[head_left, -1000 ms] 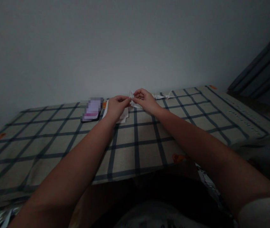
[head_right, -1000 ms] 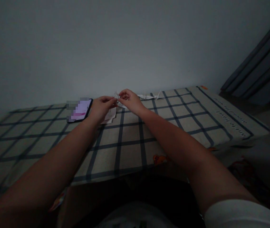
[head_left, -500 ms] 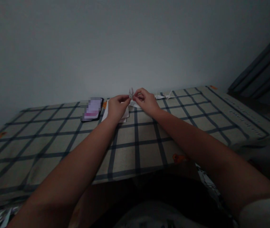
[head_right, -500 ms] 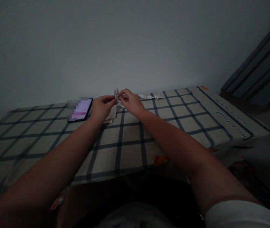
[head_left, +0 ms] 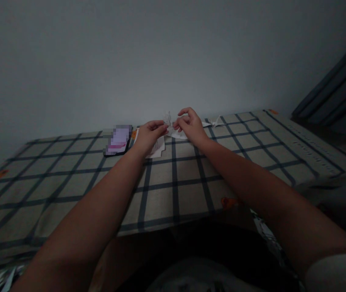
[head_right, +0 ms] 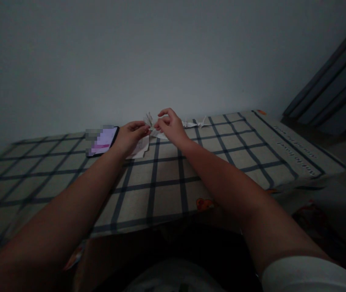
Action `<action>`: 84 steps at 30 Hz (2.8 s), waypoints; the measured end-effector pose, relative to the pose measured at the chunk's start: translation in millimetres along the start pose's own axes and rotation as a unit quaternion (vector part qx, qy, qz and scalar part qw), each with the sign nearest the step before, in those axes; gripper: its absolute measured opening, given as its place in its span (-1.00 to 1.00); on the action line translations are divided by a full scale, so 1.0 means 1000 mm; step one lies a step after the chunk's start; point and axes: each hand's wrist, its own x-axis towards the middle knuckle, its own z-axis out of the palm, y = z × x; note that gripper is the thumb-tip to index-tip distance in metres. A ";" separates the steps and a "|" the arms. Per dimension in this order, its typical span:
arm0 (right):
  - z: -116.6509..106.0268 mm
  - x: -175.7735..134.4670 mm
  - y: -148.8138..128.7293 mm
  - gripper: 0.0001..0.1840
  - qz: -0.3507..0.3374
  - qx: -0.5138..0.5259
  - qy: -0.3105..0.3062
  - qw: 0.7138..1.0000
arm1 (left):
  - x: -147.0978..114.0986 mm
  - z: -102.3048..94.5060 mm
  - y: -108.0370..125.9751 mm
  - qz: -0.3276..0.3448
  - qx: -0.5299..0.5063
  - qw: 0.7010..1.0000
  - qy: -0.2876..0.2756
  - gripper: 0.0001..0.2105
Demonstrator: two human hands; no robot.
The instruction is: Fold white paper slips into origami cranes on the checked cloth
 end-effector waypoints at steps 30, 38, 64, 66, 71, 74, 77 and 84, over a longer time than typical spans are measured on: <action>-0.016 0.011 -0.008 -0.82 -0.018 -0.132 -0.064 0.989 | -0.002 -0.008 0.004 -0.101 -0.077 0.987 -0.102 -0.78; -0.022 0.011 -0.008 -0.88 -0.022 -0.168 -0.125 0.978 | 0.002 -0.009 -0.001 -0.115 -0.051 0.989 -0.072 -0.87; -0.014 0.001 -0.022 -0.85 -0.241 -0.268 -0.111 0.926 | -0.005 0.000 0.005 -0.052 -0.064 0.993 -0.089 -0.80; -0.014 0.001 -0.023 -0.85 -0.233 -0.274 -0.104 0.927 | -0.005 0.001 0.005 -0.039 -0.056 0.994 -0.091 -0.79; -0.015 -0.002 -0.025 -0.85 -0.233 -0.273 -0.091 0.929 | -0.007 0.002 0.006 -0.020 -0.058 0.993 -0.101 -0.74; -0.014 -0.002 -0.024 -0.84 -0.243 -0.267 -0.088 0.929 | -0.007 0.002 0.008 -0.010 -0.062 0.993 -0.104 -0.73; -0.013 -0.002 -0.021 -0.83 -0.244 -0.267 -0.087 0.928 | -0.007 0.002 0.009 -0.001 -0.046 0.995 -0.091 -0.70; -0.013 -0.002 -0.020 -0.83 -0.248 -0.248 -0.088 0.932 | -0.010 0.004 0.012 0.006 -0.030 0.997 -0.073 -0.66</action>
